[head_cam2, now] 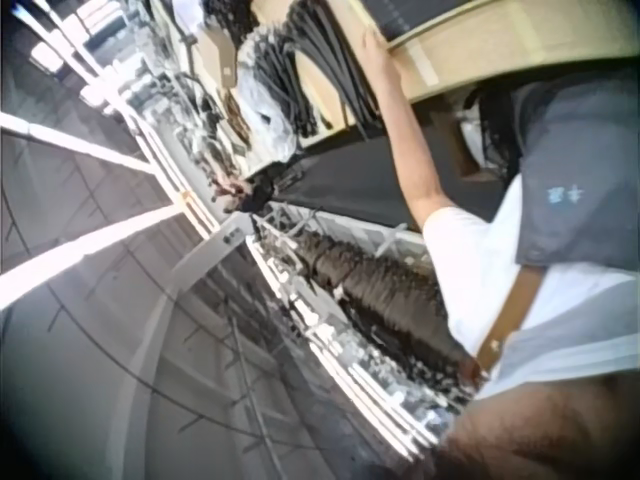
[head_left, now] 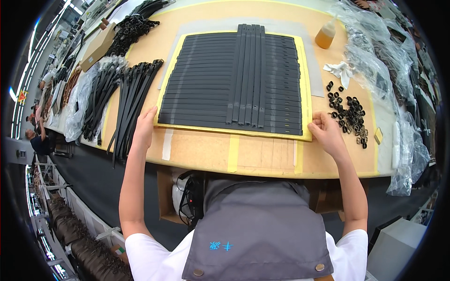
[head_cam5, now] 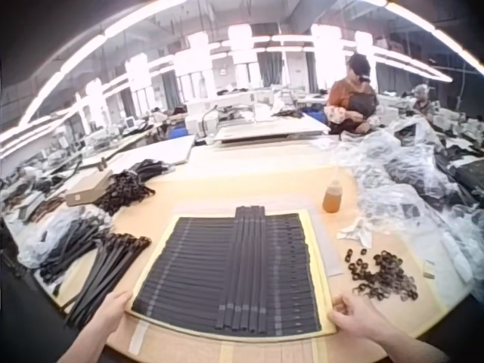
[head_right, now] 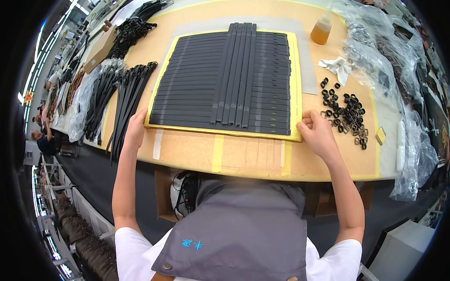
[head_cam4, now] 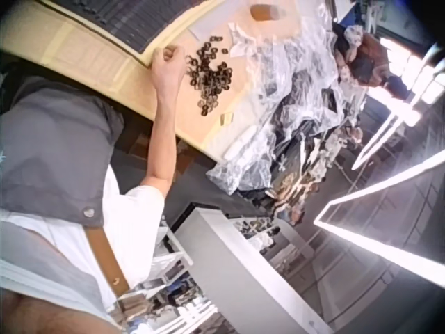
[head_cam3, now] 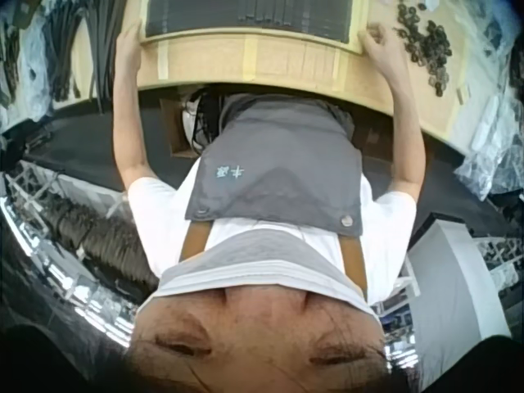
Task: The person assembles black straps by inserting small black plastic buckles into the ends of the straps. They work at a table in a factory setting, handling the components one at a time and stacking the finished straps on a yellow mat.
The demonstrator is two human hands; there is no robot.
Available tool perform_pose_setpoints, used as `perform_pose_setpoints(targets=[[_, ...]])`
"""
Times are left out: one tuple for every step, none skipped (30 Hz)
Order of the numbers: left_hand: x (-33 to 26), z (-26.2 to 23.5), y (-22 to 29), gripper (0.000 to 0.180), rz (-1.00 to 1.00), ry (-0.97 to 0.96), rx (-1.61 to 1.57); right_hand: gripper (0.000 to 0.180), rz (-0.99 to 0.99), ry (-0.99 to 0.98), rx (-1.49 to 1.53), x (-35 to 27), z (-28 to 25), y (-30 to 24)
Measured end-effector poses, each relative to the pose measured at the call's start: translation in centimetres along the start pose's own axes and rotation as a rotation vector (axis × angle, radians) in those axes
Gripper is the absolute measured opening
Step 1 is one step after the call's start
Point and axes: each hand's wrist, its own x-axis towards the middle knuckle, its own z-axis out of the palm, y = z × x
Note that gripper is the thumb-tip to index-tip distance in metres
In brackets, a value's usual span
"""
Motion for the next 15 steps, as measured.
perform_pose_setpoints(targets=[[0.0, -0.3, -0.2, 0.053, -0.023, -0.015, -0.003, 0.028, -0.001, -0.002, 0.001, -0.4, -0.1, 0.3], [-0.2, -0.8, -0.4, 0.054, -0.046, -0.028, -0.006, 0.027, -0.002, -0.005, 0.001, -0.9, -0.3, 0.6], [-0.5, -1.1, -0.6, 0.054, -0.069, -0.041, -0.01, 0.026, -0.004, -0.008, 0.002, -1.0, -0.4, 0.5], [-0.9, -1.0, -0.5, 0.054, -0.069, -0.029, 0.07, 0.026, -0.012, -0.022, -0.075, -1.2, -0.6, 0.1], [-1.4, -1.1, -0.2, 0.053, -0.069, -0.017, 0.149, 0.025, -0.02, -0.036, -0.153, -1.3, -1.0, -0.6], [-1.9, -1.1, 0.0, 0.053, -0.07, -0.005, 0.228, 0.025, -0.029, -0.05, -0.23, -1.5, -1.4, -1.3], [-2.5, -0.5, 1.3, 0.053, -0.046, -0.021, 0.326, 0.024, -0.026, -0.087, -0.314, -1.7, -1.9, -1.8], [-3.3, 0.4, 2.8, 0.053, -0.021, -0.03, 0.42, 0.024, -0.028, -0.126, -0.4, -1.5, -2.5, -2.6], [-3.8, 1.1, 3.7, 0.054, 0.003, -0.039, 0.513, 0.024, -0.03, -0.166, -0.486, -1.1, -2.9, -3.2], [-4.0, 1.4, 3.9, 0.053, 0.061, -0.01, 0.581, 0.024, -0.067, -0.139, -0.529, -0.5, -3.2, -4.0], [-4.2, 1.7, 4.0, 0.053, 0.119, 0.02, 0.648, 0.024, -0.105, -0.113, -0.572, 0.3, -3.5, -4.7], [-4.3, 2.0, 4.1, 0.053, 0.176, 0.052, 0.715, 0.024, -0.142, -0.087, -0.614, 1.2, -3.7, -5.4], [-4.5, 2.3, 4.0, 0.052, 0.271, 0.074, 0.762, 0.022, -0.207, -0.087, -0.567, 2.5, -3.9, -6.2], [-4.5, 2.7, 3.7, 0.051, 0.366, 0.092, 0.808, 0.024, -0.373, -0.07, -0.515, 3.8, -4.0, -6.8], [-4.7, 3.0, 3.5, 0.05, 0.46, 0.111, 0.854, 0.024, -0.441, -0.087, -0.458, 5.5, -3.9, -7.5]])
